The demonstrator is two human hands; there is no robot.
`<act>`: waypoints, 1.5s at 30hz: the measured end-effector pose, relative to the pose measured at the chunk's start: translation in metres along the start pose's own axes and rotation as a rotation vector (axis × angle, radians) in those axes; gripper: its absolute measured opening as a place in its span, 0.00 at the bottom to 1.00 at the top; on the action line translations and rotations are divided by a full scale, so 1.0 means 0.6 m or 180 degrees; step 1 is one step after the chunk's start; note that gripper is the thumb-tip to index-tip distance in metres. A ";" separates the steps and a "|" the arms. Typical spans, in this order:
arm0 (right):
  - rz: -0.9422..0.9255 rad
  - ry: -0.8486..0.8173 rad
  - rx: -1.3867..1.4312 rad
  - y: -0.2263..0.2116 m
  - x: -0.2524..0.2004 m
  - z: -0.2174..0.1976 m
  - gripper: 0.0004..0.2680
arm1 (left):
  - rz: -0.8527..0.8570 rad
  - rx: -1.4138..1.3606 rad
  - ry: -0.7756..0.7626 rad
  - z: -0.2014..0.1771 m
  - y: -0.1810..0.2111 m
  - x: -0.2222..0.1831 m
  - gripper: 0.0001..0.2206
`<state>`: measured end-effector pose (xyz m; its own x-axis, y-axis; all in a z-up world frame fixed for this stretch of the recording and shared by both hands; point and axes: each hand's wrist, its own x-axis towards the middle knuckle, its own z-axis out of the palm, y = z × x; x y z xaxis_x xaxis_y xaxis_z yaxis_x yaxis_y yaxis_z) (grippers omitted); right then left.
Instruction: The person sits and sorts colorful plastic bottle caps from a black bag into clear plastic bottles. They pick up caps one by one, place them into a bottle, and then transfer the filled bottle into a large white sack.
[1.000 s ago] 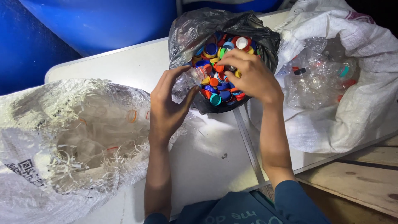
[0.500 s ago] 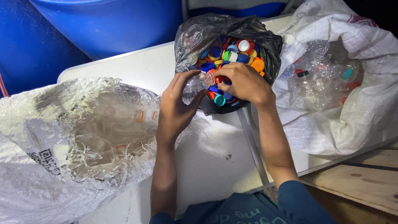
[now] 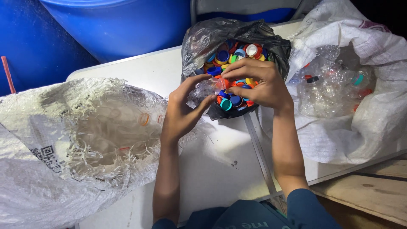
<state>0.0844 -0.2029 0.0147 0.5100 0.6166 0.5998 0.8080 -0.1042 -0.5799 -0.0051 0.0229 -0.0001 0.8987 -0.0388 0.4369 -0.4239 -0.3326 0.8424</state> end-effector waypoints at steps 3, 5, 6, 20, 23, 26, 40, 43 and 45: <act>-0.0060 0.0063 -0.0120 -0.001 -0.003 0.000 0.11 | -0.0017 -0.0304 -0.0009 0.003 -0.012 0.002 0.20; -0.0059 0.0075 -0.0079 0.001 -0.001 -0.002 0.11 | -0.0078 -0.0417 -0.0018 0.005 -0.010 0.002 0.20; -0.0041 0.0064 -0.0029 0.002 -0.003 -0.001 0.11 | -0.0163 -0.0544 -0.0017 0.006 -0.011 -0.001 0.20; -0.0416 0.0743 -0.1295 0.005 -0.007 0.049 0.08 | -0.0358 -0.1477 -0.0210 0.036 -0.037 0.000 0.22; -0.0347 0.0885 -0.1314 0.016 -0.011 0.055 0.09 | -0.0215 -0.1288 -0.0186 0.040 -0.030 0.002 0.23; -0.0136 0.0930 -0.1038 0.033 -0.020 0.068 0.10 | -0.0126 -0.1034 -0.0139 0.039 -0.017 0.001 0.22; 0.0350 0.0968 -0.0346 0.031 -0.011 0.077 0.17 | 0.0664 0.0189 0.0373 0.028 0.007 0.001 0.20; -0.0289 0.0979 -0.0760 0.027 -0.008 0.070 0.17 | -0.0038 -0.0580 0.0088 0.023 -0.001 -0.004 0.21; -0.0461 0.0956 -0.0864 0.034 -0.012 0.069 0.16 | -0.0149 -0.0870 -0.0205 0.023 -0.005 -0.004 0.22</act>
<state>0.0853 -0.1775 -0.0243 0.4165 0.3895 0.8215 0.9054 -0.2598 -0.3358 -0.0041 0.0113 -0.0079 0.9196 -0.0920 0.3819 -0.3885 -0.0692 0.9188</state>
